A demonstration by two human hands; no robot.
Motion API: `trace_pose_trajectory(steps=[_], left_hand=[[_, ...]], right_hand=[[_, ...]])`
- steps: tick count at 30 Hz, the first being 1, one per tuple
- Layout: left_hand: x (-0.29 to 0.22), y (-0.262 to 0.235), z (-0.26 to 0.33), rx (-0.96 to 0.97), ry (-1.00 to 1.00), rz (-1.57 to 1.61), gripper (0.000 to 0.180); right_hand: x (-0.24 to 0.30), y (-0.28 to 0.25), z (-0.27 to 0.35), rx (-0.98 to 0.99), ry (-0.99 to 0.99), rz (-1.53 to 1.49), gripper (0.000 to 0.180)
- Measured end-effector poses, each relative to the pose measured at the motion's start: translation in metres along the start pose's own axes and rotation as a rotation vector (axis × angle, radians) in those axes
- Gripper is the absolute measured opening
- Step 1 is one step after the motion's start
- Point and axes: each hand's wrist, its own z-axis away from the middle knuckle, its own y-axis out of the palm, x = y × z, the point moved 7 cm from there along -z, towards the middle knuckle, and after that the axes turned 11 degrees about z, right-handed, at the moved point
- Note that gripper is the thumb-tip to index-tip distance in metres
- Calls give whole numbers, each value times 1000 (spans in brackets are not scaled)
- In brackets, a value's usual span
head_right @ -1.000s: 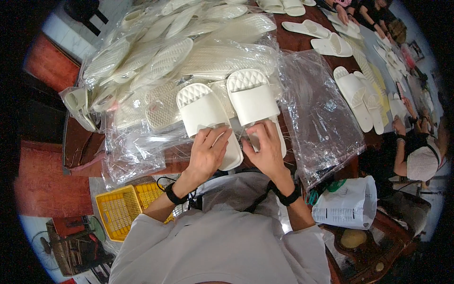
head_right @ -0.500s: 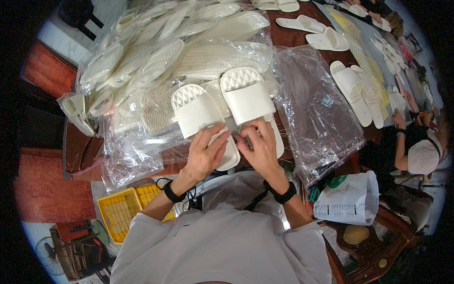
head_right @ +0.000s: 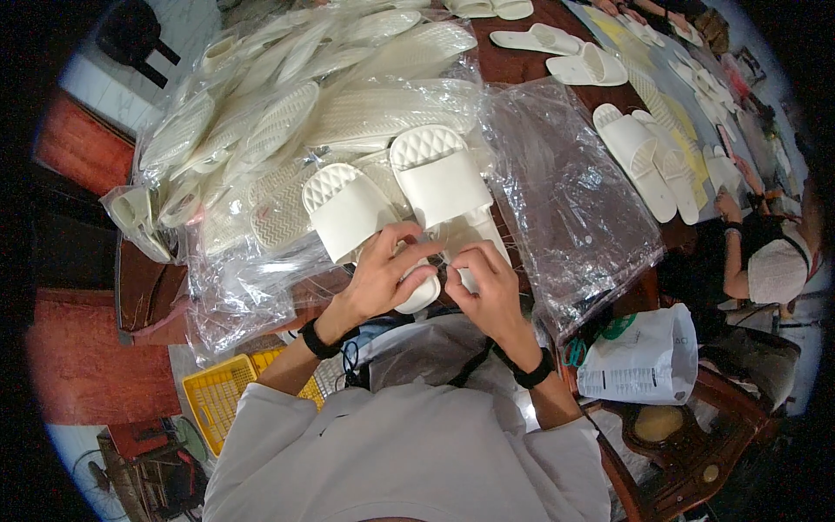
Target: Sorting and arranging white foam slippers on a production table.
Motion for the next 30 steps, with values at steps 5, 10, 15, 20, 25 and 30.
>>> trace_pose_trajectory(steps=[5,10,15,20,25,30], left_hand=[[0,1,1,-47,47,-4,22],[2,1,-1,-25,140,12,16],[14,9,1,4,-11,190,18],[6,11,4,47,53,156,19],[15,16,8,37,-65,204,22],[8,15,3,-1,-35,178,16]], right_hand=[[3,-1,1,7,17,-14,19],[-1,3,1,45,56,-96,17],[-7,10,3,60,69,-112,15],[-9,12,2,63,93,-137,15],[-14,16,7,82,110,-111,15],[-15,13,8,75,110,-137,16]])
